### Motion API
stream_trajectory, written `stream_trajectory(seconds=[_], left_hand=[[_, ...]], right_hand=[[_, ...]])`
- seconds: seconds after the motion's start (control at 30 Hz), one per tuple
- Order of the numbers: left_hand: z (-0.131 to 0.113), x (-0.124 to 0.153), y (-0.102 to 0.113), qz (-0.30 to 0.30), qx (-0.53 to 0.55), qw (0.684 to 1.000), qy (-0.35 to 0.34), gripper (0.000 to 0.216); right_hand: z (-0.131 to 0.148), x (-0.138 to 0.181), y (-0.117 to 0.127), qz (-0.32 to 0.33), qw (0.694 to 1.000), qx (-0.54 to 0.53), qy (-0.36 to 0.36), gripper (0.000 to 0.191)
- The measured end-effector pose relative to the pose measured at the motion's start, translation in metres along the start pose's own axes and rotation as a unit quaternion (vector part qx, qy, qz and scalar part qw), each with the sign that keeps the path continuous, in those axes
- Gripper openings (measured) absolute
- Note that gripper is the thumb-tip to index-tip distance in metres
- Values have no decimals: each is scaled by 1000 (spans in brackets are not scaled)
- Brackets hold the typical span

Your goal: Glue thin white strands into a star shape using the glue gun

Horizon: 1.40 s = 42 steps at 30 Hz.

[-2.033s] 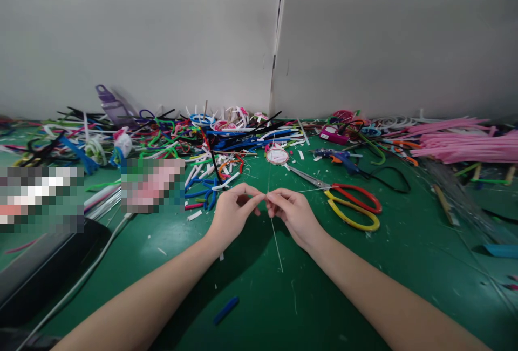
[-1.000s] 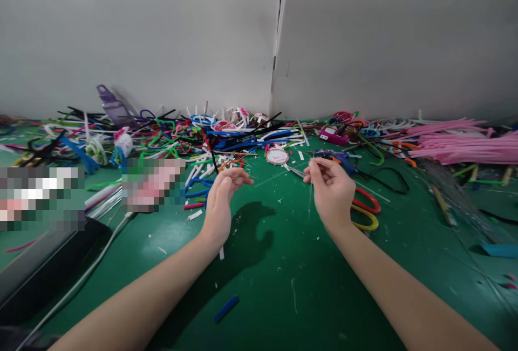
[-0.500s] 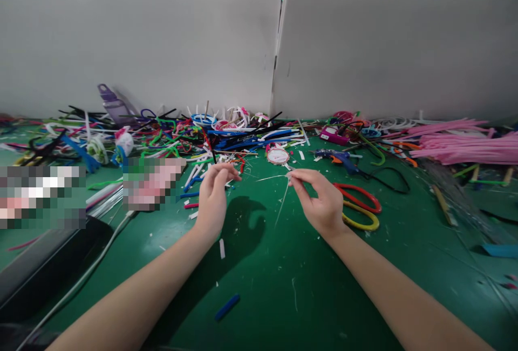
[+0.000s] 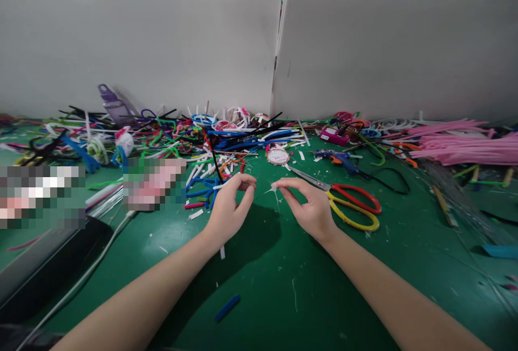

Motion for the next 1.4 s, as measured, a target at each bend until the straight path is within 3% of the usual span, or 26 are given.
stream_trajectory(seconds=[0.17, 0.43, 0.57, 0.73, 0.83, 0.9, 1.0, 1.17, 1.3, 1.4], left_hand=[[-3, 1, -3, 18, -33, 999, -21, 12], [-1, 1, -2, 21, -44, 999, -13, 13], [0, 1, -2, 23, -45, 999, -5, 13], [3, 1, -4, 39, -36, 998, 13, 14], [3, 1, -4, 44, -23, 999, 13, 14], [4, 1, -5, 50, -8, 999, 11, 15], [5, 0, -6, 51, 6, 999, 3, 16], [6, -5, 1, 17, -34, 999, -27, 13], [4, -8, 8, -2, -62, 995, -80, 12], [-2, -9, 10, 9, -85, 986, -141, 14]], right_hand=[[2, 3, -3, 26, 999, -18, -20, 19], [-6, 2, 4, -21, 988, -132, -80, 9], [-12, 2, 7, -50, 989, -76, -116, 12], [-23, 3, 13, -74, 986, 1, -146, 30], [-31, 1, 13, -70, 984, 54, -155, 22], [-33, -2, 12, -71, 985, 78, -136, 16], [-26, -5, 7, -56, 991, 98, -75, 37], [-6, -2, -2, -1, 990, 134, 49, 29], [-2, -1, -4, 17, 984, 157, 80, 16], [2, -1, 0, -11, 985, 147, 88, 14]])
Point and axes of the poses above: each hand's wrist, its own x-axis away from the middle knuckle, its own y-axis out of the back of the hand, z = x × y, the point moved 5 cm from there along -x, towards the middle knuckle, and after that the axes turned 8 degrees about x, right-handed, at the moved point
